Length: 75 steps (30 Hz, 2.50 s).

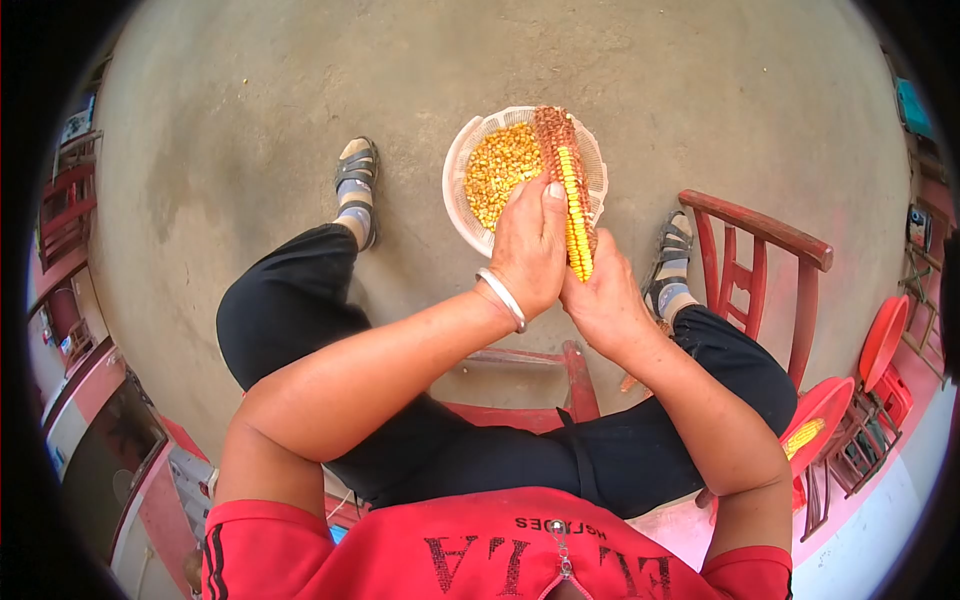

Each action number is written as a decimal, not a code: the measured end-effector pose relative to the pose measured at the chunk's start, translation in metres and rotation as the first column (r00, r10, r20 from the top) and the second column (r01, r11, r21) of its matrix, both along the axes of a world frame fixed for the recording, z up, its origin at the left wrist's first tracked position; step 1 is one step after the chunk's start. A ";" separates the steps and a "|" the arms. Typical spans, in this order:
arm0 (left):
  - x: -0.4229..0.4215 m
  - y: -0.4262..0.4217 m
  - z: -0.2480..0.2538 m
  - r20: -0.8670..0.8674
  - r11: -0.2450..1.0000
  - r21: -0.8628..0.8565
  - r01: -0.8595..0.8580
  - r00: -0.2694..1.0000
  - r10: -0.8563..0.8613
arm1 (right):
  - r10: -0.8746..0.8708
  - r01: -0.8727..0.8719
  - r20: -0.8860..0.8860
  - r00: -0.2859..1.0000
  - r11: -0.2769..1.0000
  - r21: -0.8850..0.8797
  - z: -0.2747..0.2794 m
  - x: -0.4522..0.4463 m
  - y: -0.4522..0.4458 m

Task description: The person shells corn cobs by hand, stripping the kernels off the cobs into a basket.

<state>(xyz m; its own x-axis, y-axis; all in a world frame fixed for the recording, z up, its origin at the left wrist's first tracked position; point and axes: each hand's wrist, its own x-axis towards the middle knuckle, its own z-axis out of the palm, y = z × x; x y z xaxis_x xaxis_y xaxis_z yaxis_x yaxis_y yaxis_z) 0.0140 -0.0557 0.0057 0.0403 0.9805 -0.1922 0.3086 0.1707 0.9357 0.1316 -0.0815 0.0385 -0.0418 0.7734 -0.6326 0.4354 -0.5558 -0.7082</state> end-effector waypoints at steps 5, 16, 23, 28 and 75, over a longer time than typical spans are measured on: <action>0.000 0.001 -0.007 0.008 0.999 0.044 -0.026 1.000 0.025 | -0.027 0.027 0.027 0.999 1.000 0.000 -0.010 0.001 -0.003; -0.009 0.024 0.014 0.538 0.916 -0.378 0.137 0.837 0.096 | 0.014 -0.014 0.004 1.000 0.997 0.081 -0.007 0.014 0.010; -0.011 0.025 0.004 0.556 0.918 -0.288 0.273 0.828 -0.072 | 0.018 -0.018 0.001 1.000 1.000 0.017 -0.005 0.017 0.016; -0.007 0.018 0.001 0.550 0.939 -0.260 0.226 0.834 -0.048 | 0.027 -0.026 -0.014 1.000 0.999 0.029 -0.009 0.018 0.011; -0.024 0.012 -0.007 0.602 0.740 -0.515 0.431 0.797 -0.045 | 0.170 -0.172 0.122 0.978 0.985 0.007 -0.010 0.021 0.019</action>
<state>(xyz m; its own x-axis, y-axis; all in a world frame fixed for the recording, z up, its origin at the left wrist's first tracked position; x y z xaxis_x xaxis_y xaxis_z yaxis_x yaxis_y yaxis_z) -0.0102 -0.0439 -0.0017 0.5363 0.5953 -0.5984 -0.0759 0.7401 0.6682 0.1530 -0.0621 0.0282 -0.0982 0.7721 -0.6279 0.6056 -0.4543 -0.6534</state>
